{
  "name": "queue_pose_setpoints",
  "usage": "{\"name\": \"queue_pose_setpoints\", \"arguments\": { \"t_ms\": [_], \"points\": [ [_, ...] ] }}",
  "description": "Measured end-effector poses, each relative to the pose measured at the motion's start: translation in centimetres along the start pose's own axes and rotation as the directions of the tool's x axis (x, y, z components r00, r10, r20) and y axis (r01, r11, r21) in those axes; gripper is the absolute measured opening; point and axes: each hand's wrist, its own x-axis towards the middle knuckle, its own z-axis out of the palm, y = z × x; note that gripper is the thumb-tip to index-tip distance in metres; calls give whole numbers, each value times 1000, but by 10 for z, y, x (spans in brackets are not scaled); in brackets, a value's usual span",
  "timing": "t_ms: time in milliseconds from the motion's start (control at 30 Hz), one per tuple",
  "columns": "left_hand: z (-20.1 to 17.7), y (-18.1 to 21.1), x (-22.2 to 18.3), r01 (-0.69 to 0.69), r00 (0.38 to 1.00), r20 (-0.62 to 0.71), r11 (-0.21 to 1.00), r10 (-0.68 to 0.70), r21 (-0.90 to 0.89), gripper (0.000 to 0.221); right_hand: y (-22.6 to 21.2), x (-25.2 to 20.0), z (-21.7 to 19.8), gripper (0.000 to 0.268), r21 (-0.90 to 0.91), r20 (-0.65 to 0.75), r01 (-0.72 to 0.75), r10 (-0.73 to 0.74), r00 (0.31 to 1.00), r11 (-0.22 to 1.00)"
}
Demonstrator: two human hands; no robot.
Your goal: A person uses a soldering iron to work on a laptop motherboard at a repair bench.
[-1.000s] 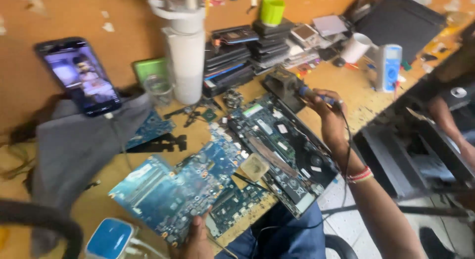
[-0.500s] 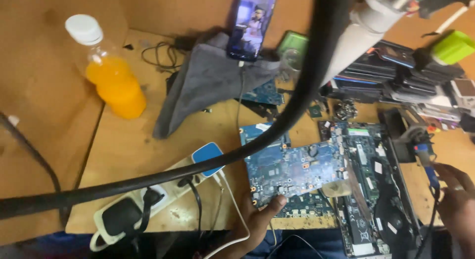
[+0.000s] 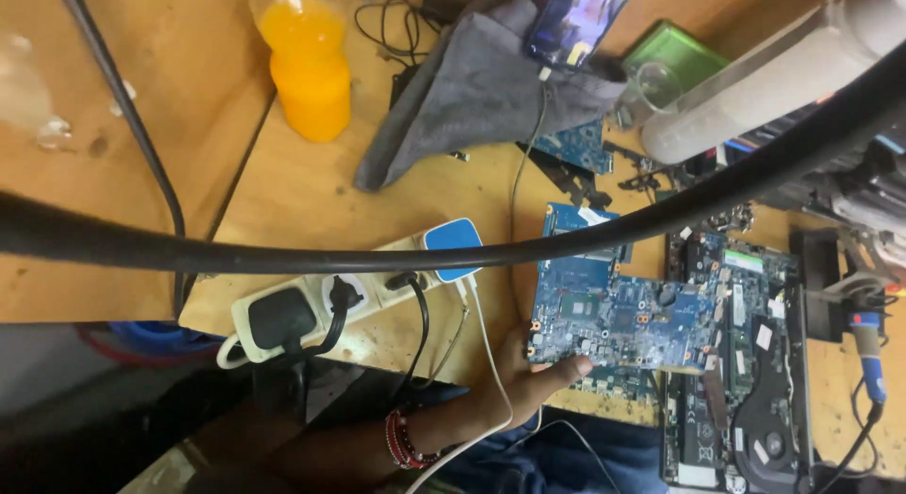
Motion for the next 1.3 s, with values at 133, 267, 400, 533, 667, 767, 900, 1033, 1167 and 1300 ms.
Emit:
{"name": "queue_pose_setpoints", "arguments": {
  "t_ms": [133,267,400,533,667,767,900,1033,1167,1300],
  "points": [
    [2,-14,0,-58,998,19,996,59,-72,56,-98,57,16,27,-37,66,157,-154,986,987],
    [5,-11,2,-196,980,-52,978,192,-76,70,-181,105,48,19,-91,219,672,-644,733,735],
    [4,-6,4,-199,979,-57,976,195,-82,67,-193,133,105,37,-122,237,807,-773,589,578],
    [5,-3,4,-210,975,-89,974,202,-90,61,-198,147,142,27,-120,221,851,-822,525,511],
    [-2,1,-2,-226,964,-160,972,212,-72,55,-199,155,159,7,89,229,725,-722,652,683],
    [-6,7,-2,-226,956,-204,972,210,-58,51,-200,159,166,7,323,252,642,-717,650,695],
    [-6,8,-5,-233,958,-188,971,218,-60,47,-206,158,163,10,464,385,334,-527,758,820],
    [8,10,4,-239,969,-80,969,233,-66,41,-195,153,157,13,315,147,627,-689,709,712],
    [8,12,1,-212,977,-16,976,211,-50,36,-190,143,113,29,105,212,760,-761,613,641],
    [7,15,-2,-223,975,4,973,223,-58,32,-169,106,74,34,88,143,663,-668,730,743]
  ]
}}
